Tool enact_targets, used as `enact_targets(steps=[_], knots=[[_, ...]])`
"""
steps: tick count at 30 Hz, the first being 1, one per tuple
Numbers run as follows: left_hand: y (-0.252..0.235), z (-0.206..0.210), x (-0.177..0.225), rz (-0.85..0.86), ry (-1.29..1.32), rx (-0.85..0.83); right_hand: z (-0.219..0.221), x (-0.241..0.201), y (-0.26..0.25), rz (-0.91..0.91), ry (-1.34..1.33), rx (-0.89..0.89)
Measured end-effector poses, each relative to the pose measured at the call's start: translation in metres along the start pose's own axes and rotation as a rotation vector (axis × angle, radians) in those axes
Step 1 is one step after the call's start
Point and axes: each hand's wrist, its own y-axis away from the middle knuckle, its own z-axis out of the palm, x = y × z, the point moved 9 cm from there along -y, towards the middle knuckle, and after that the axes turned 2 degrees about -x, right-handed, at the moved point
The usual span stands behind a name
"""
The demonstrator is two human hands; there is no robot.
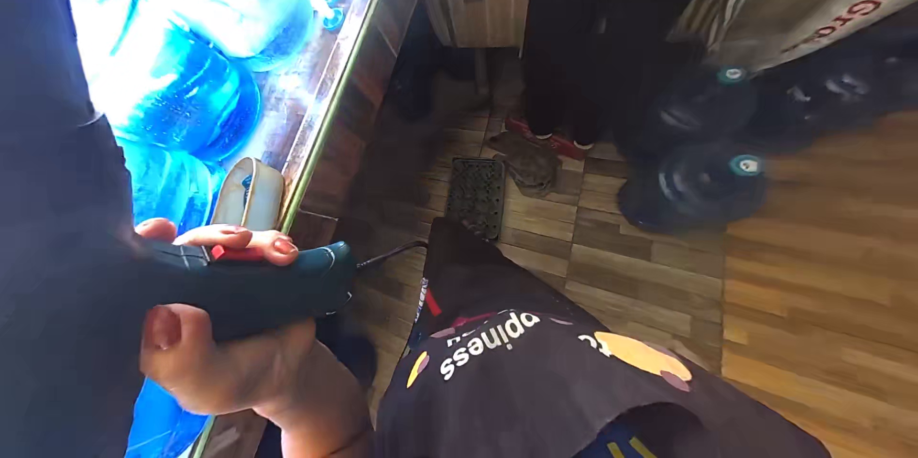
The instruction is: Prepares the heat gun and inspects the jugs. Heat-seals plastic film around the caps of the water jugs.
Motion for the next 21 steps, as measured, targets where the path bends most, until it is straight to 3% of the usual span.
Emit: enact_targets(steps=[1, 3, 8, 11, 16, 18, 21], knots=[[-0.003, -0.002, -0.002, 0.006, -0.013, 0.008, 0.009, 0.032, -0.033, 0.202, -0.08, -0.076], [-0.009, -0.006, -0.009, 0.009, -0.017, 0.001, 0.01, 0.047, -0.074, 0.319, -0.167, -0.006], [-0.025, -0.011, -0.039, -0.038, -0.074, -0.022, -0.024, -0.084, -0.085, 0.14, -0.245, 0.037], [-0.046, -0.023, -0.078, -0.102, -0.116, -0.015, -0.05, -0.211, -0.104, -0.215, -0.159, 0.028], [-0.106, -0.046, -0.163, -0.31, 0.026, 0.132, -0.103, -0.494, -0.088, -0.869, -0.11, -0.034], [-0.141, -0.049, -0.186, -0.359, 0.121, 0.132, -0.119, -0.616, -0.054, -1.093, -0.184, -0.165], [-0.198, -0.058, -0.2, -0.36, 0.23, 0.084, -0.123, -0.772, -0.001, -1.259, -0.439, -0.567]])
